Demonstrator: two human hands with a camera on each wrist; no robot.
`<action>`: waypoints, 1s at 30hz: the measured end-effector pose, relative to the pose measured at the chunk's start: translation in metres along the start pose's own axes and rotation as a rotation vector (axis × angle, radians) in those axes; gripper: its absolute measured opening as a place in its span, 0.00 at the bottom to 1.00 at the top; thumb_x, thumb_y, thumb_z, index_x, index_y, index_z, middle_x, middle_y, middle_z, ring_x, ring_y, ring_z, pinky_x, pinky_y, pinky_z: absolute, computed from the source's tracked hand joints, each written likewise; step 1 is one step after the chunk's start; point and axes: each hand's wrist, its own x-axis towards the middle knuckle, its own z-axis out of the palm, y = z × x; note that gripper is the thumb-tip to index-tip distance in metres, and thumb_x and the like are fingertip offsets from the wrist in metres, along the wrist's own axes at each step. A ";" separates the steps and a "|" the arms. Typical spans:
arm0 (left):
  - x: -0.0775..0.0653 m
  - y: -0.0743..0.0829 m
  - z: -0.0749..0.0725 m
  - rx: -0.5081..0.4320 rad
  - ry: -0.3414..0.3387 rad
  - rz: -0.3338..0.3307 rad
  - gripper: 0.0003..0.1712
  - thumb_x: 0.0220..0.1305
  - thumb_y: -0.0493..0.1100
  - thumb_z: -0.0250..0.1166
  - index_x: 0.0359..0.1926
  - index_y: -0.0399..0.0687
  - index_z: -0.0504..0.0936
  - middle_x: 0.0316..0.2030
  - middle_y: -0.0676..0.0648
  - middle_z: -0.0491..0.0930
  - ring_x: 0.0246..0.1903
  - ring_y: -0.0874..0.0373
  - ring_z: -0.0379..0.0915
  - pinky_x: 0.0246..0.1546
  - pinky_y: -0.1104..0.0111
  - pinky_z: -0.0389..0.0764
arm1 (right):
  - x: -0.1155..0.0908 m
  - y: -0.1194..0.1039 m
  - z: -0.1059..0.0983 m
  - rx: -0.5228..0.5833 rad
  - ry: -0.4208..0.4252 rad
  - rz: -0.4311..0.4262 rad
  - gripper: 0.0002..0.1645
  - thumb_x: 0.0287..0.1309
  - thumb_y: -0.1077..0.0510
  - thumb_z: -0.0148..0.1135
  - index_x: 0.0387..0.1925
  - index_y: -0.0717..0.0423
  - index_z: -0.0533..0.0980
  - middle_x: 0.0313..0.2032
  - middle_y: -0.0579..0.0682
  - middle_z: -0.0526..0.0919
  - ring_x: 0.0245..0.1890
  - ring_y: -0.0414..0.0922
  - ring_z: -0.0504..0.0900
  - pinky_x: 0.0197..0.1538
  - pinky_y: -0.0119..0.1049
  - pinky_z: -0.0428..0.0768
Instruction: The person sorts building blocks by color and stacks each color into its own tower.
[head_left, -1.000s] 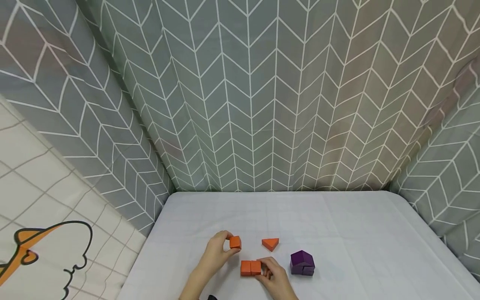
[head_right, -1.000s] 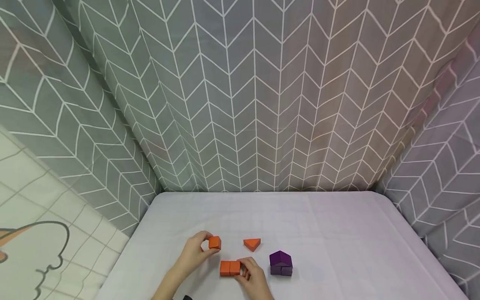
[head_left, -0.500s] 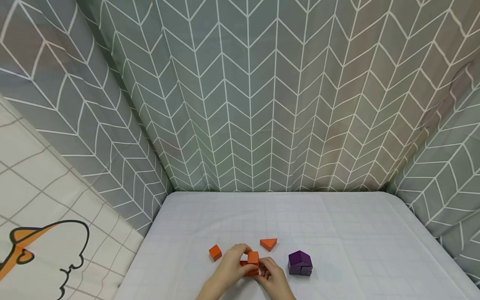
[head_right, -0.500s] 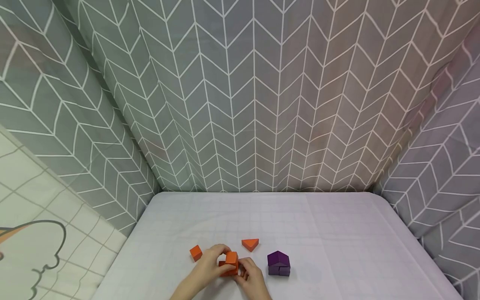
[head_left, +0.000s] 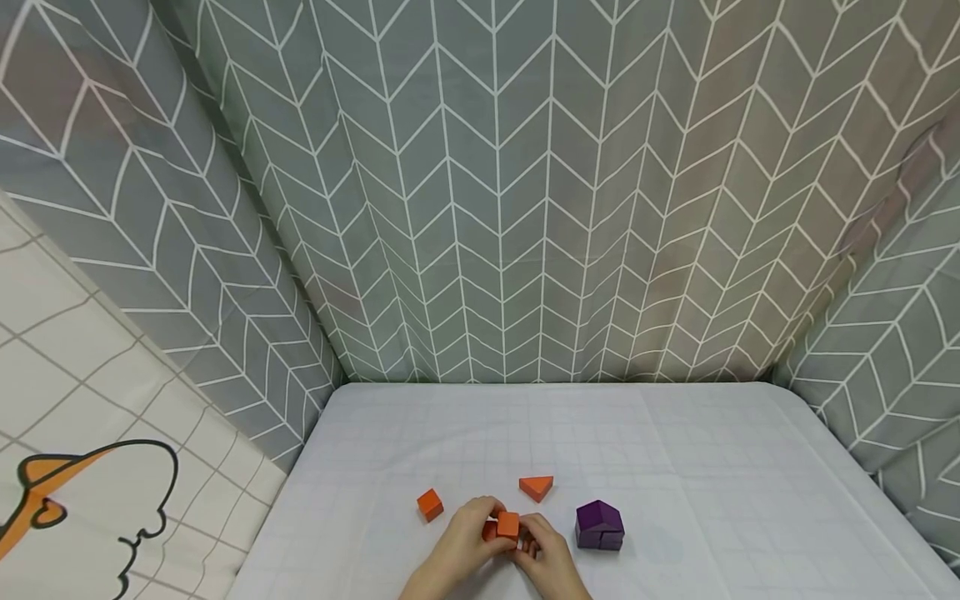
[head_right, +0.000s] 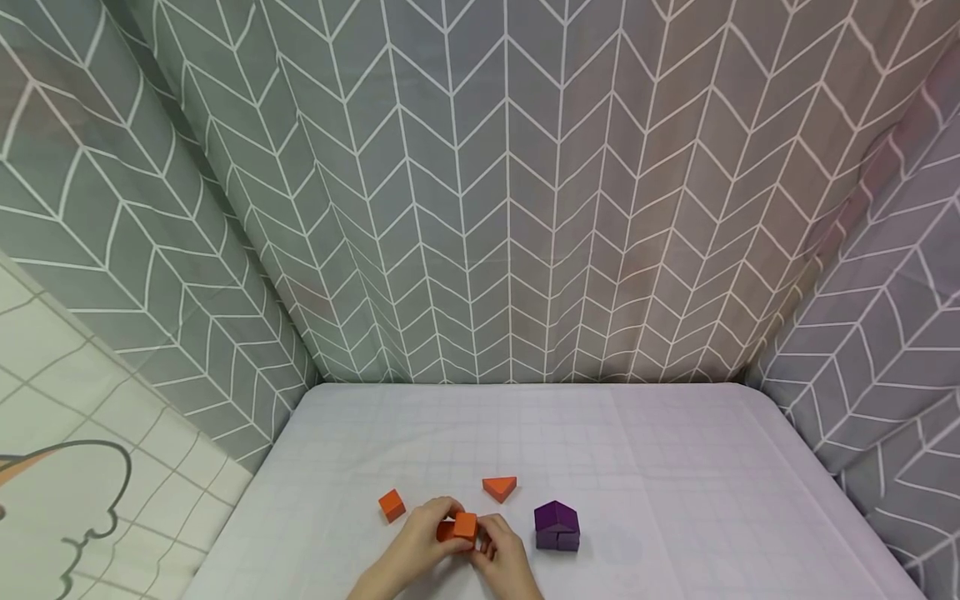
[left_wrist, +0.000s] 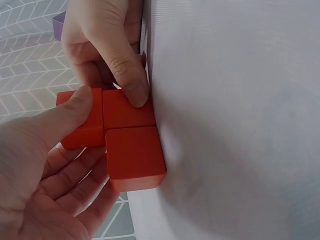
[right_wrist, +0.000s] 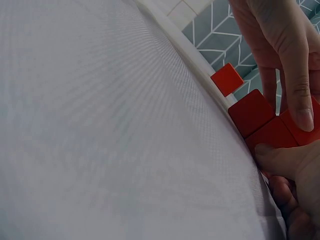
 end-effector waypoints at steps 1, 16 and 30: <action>0.000 0.000 0.000 -0.005 -0.002 -0.003 0.18 0.47 0.52 0.67 0.37 0.52 0.75 0.32 0.62 0.72 0.30 0.69 0.64 0.32 0.75 0.70 | 0.000 0.000 0.000 0.003 -0.004 0.009 0.20 0.46 0.58 0.66 0.43 0.57 0.74 0.33 0.43 0.72 0.27 0.35 0.70 0.27 0.26 0.72; -0.001 -0.005 0.003 -0.035 0.018 0.012 0.18 0.44 0.45 0.69 0.38 0.52 0.74 0.34 0.59 0.76 0.33 0.68 0.68 0.35 0.73 0.72 | 0.000 0.001 0.001 -0.010 0.008 0.002 0.20 0.45 0.57 0.66 0.42 0.57 0.74 0.33 0.43 0.73 0.26 0.35 0.71 0.27 0.26 0.72; -0.001 -0.006 0.005 -0.013 0.030 0.005 0.19 0.42 0.43 0.71 0.37 0.52 0.75 0.33 0.59 0.76 0.34 0.69 0.68 0.37 0.71 0.73 | 0.000 -0.019 -0.003 0.008 0.013 0.010 0.19 0.43 0.67 0.65 0.42 0.63 0.73 0.33 0.49 0.74 0.25 0.47 0.72 0.26 0.29 0.72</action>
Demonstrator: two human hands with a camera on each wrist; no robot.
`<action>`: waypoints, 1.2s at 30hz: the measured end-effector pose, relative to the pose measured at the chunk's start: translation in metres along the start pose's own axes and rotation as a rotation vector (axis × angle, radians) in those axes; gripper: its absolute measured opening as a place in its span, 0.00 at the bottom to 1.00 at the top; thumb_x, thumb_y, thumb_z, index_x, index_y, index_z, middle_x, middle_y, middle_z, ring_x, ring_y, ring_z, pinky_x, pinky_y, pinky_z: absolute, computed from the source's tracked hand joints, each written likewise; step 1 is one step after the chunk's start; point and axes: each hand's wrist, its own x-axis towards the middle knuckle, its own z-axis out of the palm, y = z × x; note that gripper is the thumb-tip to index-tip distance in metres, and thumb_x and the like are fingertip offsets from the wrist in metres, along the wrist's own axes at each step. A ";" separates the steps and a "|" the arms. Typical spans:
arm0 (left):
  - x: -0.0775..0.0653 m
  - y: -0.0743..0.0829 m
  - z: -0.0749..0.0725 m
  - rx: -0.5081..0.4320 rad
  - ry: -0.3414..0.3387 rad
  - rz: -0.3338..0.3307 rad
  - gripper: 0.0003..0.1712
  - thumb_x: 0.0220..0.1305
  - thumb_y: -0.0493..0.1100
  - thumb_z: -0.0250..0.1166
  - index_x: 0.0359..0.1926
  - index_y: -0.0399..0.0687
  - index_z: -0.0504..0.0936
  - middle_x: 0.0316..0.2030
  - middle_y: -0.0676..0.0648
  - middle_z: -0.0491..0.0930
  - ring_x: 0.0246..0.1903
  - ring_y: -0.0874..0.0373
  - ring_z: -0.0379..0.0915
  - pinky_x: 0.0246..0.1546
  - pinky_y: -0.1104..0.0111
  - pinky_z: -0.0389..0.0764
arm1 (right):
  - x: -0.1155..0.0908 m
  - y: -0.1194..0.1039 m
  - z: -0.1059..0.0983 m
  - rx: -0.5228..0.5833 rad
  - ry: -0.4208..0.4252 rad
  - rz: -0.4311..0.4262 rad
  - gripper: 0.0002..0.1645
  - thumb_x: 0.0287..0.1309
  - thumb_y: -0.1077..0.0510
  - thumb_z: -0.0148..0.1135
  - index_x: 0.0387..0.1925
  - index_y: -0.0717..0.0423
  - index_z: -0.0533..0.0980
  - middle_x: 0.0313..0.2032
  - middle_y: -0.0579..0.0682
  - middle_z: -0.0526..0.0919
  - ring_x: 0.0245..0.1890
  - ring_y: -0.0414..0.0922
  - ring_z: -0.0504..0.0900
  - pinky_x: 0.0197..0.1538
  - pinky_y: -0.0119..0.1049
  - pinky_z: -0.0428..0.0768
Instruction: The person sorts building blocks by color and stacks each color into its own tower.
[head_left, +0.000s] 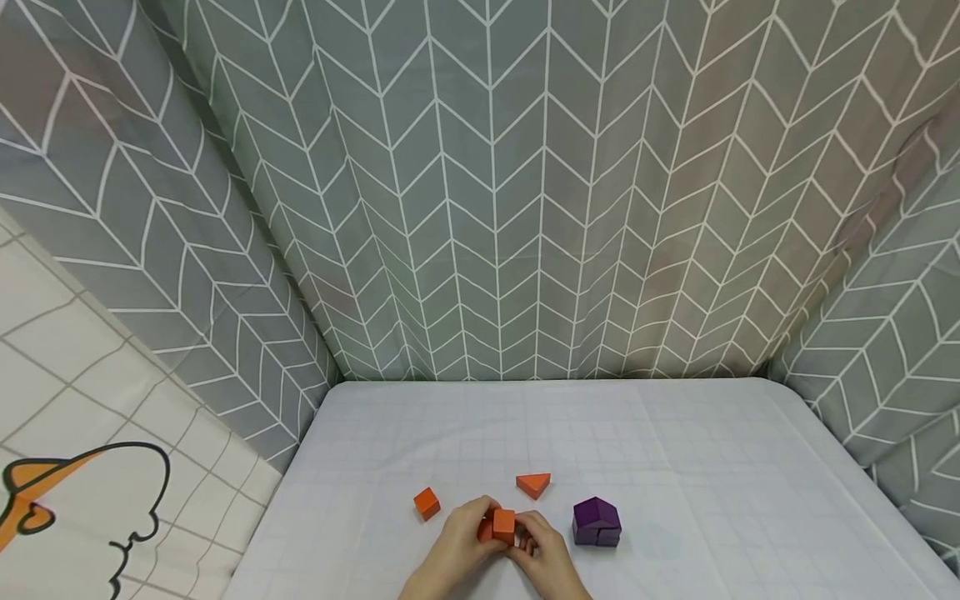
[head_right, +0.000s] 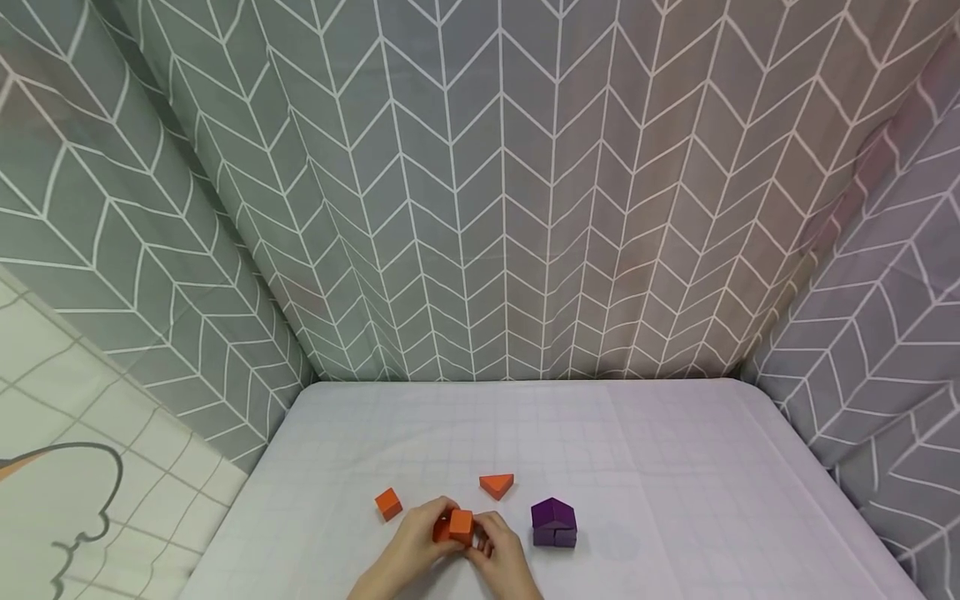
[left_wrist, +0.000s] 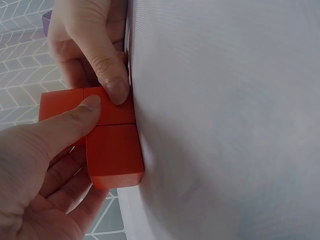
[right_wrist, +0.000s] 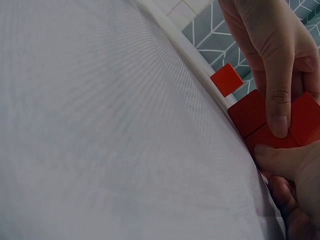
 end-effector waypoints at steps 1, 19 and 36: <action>0.000 0.000 0.000 -0.002 -0.001 -0.001 0.19 0.42 0.43 0.71 0.37 0.52 0.75 0.33 0.60 0.75 0.34 0.69 0.68 0.37 0.71 0.73 | 0.000 -0.005 -0.001 0.002 0.001 0.001 0.19 0.43 0.68 0.65 0.41 0.63 0.73 0.33 0.50 0.74 0.25 0.49 0.72 0.26 0.29 0.72; -0.002 -0.002 0.002 -0.004 0.023 0.025 0.20 0.41 0.43 0.71 0.38 0.51 0.74 0.33 0.59 0.75 0.34 0.69 0.68 0.37 0.71 0.73 | 0.000 -0.017 -0.003 -0.002 0.001 0.006 0.19 0.42 0.69 0.65 0.41 0.63 0.73 0.33 0.50 0.74 0.25 0.49 0.72 0.26 0.29 0.72; -0.003 0.024 -0.023 0.094 0.013 0.043 0.38 0.42 0.51 0.71 0.55 0.45 0.69 0.51 0.49 0.71 0.52 0.55 0.65 0.50 0.62 0.70 | 0.000 0.023 0.006 -0.026 0.015 -0.037 0.20 0.46 0.53 0.64 0.41 0.57 0.74 0.33 0.42 0.72 0.26 0.35 0.70 0.26 0.25 0.72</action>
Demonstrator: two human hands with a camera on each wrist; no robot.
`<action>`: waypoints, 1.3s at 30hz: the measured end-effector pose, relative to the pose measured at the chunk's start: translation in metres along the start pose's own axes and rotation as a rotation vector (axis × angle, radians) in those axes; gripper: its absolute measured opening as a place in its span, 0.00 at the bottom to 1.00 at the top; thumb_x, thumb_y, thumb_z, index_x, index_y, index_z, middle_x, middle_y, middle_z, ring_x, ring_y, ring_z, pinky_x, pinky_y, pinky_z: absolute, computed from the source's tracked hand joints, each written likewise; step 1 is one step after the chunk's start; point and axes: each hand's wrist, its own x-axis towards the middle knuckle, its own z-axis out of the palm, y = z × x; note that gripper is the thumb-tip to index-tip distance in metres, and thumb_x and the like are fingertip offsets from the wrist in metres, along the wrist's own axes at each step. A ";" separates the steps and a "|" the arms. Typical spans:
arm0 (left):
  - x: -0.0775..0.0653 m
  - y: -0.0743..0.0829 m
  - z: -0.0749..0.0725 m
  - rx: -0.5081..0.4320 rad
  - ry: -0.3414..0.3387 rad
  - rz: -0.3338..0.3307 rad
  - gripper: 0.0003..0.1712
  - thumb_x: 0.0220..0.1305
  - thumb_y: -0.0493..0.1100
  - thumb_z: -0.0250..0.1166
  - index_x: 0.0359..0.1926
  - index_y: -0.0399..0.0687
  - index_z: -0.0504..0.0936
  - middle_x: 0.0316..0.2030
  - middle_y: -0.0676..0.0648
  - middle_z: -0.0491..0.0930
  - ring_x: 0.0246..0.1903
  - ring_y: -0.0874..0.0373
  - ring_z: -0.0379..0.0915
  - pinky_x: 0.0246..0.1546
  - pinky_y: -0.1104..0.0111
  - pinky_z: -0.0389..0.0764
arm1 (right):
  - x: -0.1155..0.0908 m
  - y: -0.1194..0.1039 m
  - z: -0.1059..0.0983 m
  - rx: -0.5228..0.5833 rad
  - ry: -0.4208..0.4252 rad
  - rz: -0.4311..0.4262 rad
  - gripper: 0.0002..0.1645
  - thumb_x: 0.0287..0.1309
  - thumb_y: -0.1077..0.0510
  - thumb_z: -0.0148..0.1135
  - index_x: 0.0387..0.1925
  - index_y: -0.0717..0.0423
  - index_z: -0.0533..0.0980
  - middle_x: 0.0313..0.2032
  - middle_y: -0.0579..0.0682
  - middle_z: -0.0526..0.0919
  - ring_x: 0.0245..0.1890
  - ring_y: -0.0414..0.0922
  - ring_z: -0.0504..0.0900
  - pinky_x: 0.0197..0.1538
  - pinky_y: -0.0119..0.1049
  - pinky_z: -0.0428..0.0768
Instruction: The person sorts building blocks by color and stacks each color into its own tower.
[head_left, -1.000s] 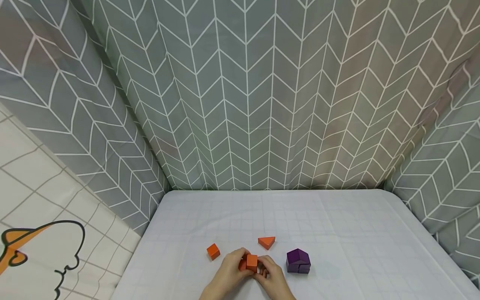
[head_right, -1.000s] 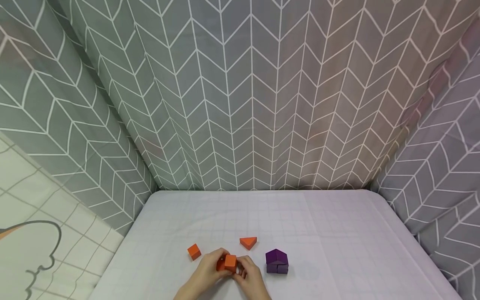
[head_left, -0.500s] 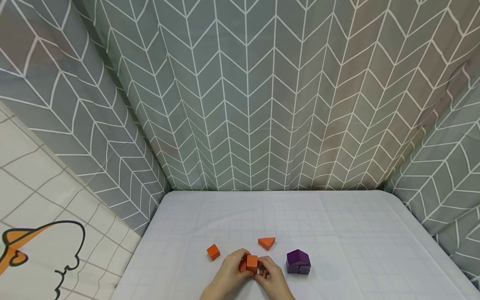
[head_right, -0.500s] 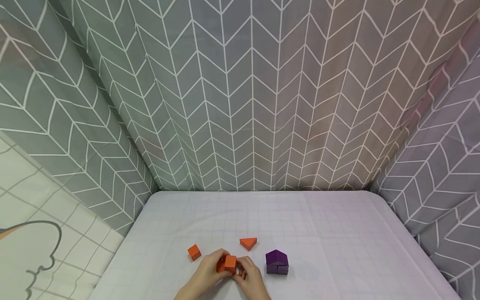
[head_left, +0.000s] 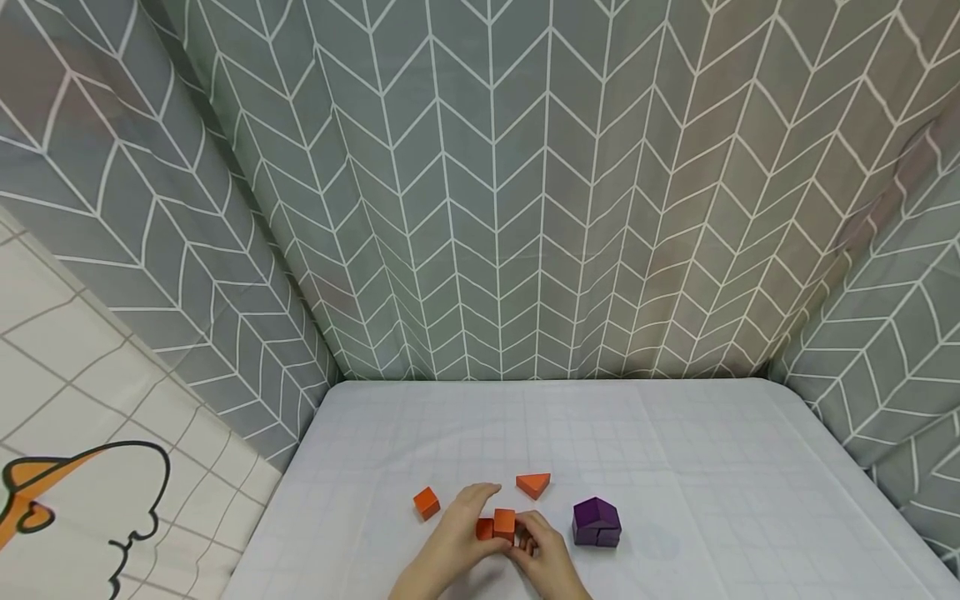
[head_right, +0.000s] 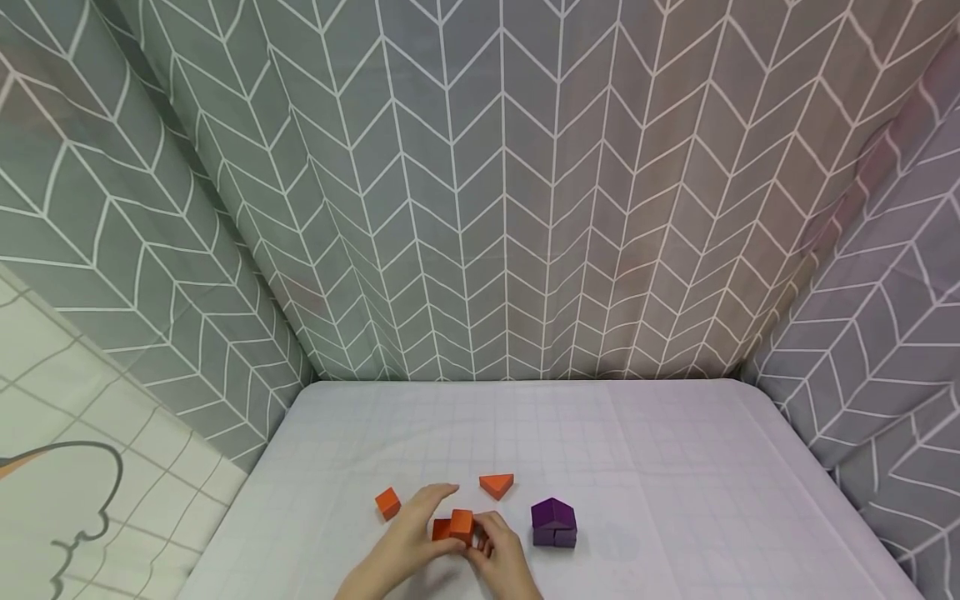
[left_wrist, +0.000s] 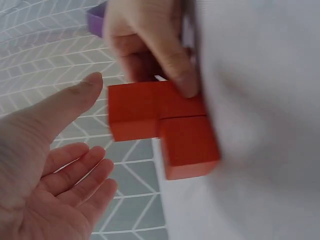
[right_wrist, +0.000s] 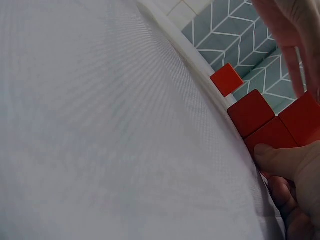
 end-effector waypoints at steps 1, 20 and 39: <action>0.000 0.002 -0.003 -0.004 0.005 0.001 0.38 0.42 0.51 0.70 0.56 0.45 0.69 0.52 0.48 0.70 0.52 0.55 0.65 0.50 0.62 0.70 | 0.000 0.000 0.000 0.005 -0.002 0.005 0.20 0.46 0.53 0.64 0.42 0.56 0.74 0.33 0.42 0.72 0.26 0.34 0.70 0.26 0.25 0.72; -0.003 -0.048 -0.036 0.075 0.222 -0.134 0.36 0.38 0.43 0.74 0.50 0.33 0.72 0.47 0.40 0.74 0.48 0.46 0.69 0.46 0.58 0.72 | 0.001 0.001 0.000 0.005 -0.030 0.059 0.20 0.44 0.60 0.67 0.42 0.59 0.74 0.34 0.43 0.73 0.26 0.33 0.70 0.26 0.25 0.72; -0.021 -0.090 -0.017 0.049 0.160 -0.303 0.20 0.43 0.37 0.70 0.40 0.38 0.76 0.35 0.47 0.76 0.33 0.58 0.71 0.33 0.66 0.74 | 0.002 -0.004 -0.003 0.017 -0.057 0.113 0.20 0.43 0.63 0.66 0.43 0.59 0.73 0.35 0.43 0.72 0.27 0.33 0.70 0.28 0.26 0.73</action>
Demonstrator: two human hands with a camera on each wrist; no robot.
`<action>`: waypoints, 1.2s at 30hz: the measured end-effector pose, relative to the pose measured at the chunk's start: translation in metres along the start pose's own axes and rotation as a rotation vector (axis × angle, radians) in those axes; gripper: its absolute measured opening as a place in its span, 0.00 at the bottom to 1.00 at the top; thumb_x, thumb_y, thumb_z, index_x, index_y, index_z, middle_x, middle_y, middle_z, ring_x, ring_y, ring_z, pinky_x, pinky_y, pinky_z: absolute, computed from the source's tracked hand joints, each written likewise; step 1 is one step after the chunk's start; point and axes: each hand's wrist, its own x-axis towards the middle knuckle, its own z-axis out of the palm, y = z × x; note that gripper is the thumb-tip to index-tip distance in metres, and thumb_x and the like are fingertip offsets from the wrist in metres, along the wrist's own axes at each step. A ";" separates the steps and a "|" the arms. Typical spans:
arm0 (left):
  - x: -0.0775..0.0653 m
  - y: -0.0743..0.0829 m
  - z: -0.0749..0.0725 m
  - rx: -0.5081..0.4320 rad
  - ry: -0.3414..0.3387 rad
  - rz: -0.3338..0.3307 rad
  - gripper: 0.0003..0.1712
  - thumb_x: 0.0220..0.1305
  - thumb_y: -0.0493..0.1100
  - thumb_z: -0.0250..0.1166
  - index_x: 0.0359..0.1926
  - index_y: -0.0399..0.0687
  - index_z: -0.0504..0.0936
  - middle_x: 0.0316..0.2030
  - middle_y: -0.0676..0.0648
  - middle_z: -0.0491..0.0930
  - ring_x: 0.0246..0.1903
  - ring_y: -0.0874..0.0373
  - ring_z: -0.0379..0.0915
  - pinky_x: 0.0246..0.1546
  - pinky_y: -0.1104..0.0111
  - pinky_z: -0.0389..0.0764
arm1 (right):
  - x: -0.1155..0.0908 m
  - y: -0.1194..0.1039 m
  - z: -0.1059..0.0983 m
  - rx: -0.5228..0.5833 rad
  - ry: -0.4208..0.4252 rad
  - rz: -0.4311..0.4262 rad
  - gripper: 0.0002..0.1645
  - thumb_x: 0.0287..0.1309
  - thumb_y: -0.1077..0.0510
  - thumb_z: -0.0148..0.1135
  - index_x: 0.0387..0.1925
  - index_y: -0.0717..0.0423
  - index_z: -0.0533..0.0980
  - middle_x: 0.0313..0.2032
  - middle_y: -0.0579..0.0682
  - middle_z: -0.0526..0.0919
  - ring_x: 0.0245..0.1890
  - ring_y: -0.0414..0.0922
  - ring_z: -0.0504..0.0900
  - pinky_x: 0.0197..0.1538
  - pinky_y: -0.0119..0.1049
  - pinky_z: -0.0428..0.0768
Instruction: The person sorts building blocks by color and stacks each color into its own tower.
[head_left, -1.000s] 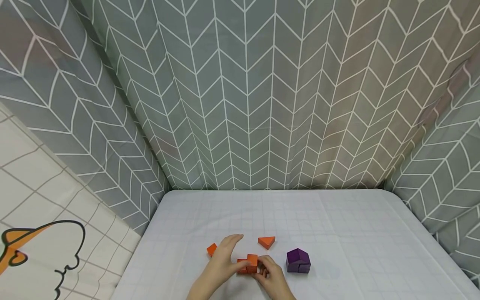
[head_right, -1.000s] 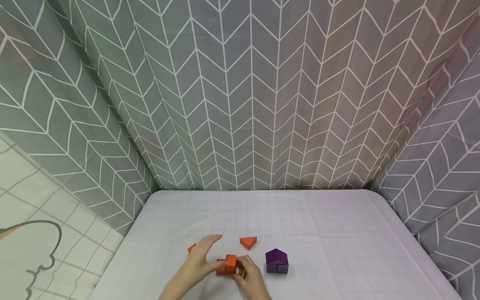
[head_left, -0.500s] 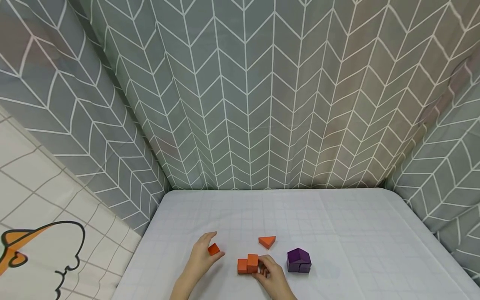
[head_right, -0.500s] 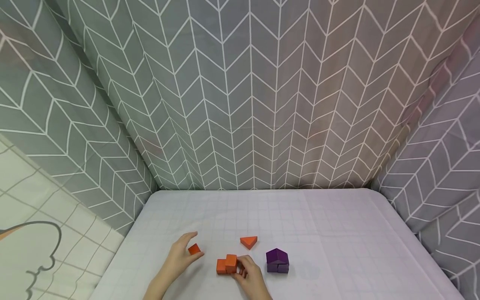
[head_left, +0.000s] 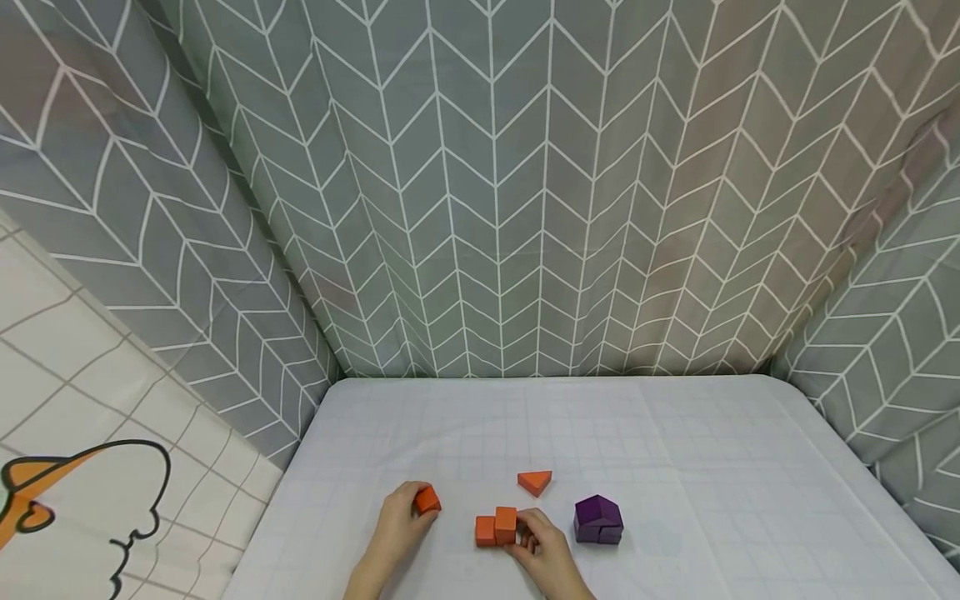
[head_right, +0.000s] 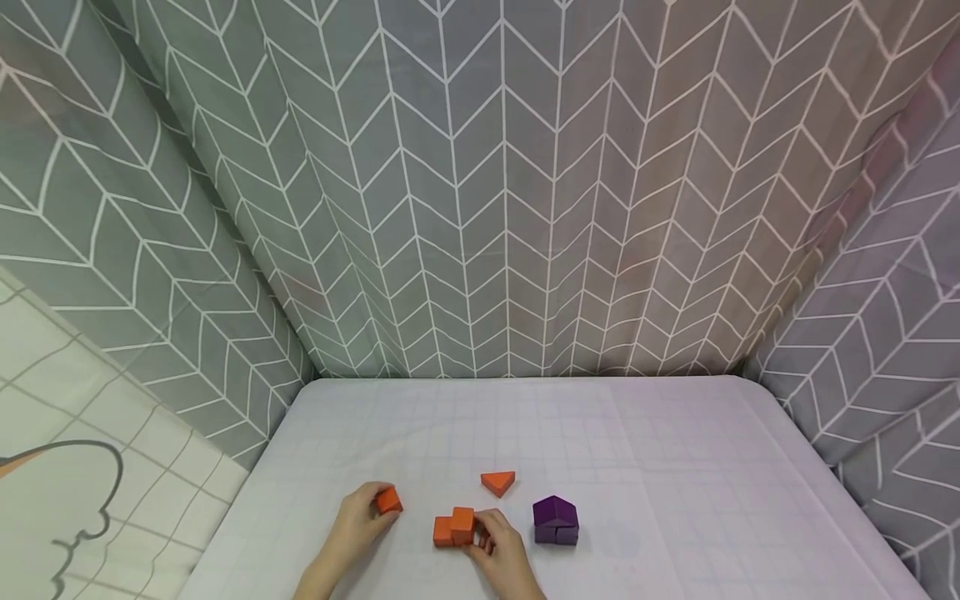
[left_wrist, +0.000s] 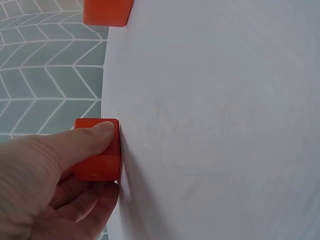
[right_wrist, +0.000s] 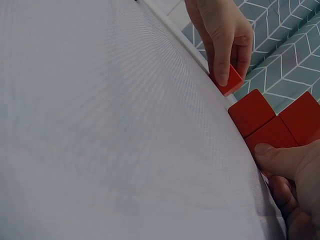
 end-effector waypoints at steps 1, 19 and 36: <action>0.000 -0.001 0.000 -0.001 0.003 0.009 0.19 0.43 0.37 0.70 0.40 0.38 0.77 0.35 0.47 0.77 0.33 0.58 0.71 0.32 0.67 0.74 | 0.000 0.000 0.000 0.002 -0.001 0.003 0.20 0.43 0.63 0.66 0.43 0.59 0.73 0.35 0.43 0.72 0.27 0.33 0.70 0.28 0.26 0.73; 0.000 -0.002 0.002 -0.004 0.009 0.037 0.20 0.44 0.37 0.69 0.41 0.37 0.77 0.36 0.45 0.78 0.36 0.55 0.72 0.36 0.64 0.74 | 0.000 0.000 -0.001 -0.018 0.003 0.008 0.20 0.44 0.61 0.66 0.43 0.57 0.74 0.35 0.43 0.72 0.27 0.32 0.69 0.28 0.25 0.72; -0.002 0.001 0.000 -0.010 -0.005 0.017 0.21 0.44 0.36 0.69 0.42 0.36 0.76 0.38 0.42 0.77 0.39 0.51 0.73 0.39 0.59 0.74 | -0.001 -0.002 0.000 -0.012 0.000 0.019 0.20 0.44 0.61 0.66 0.43 0.56 0.74 0.35 0.43 0.72 0.27 0.32 0.69 0.28 0.25 0.72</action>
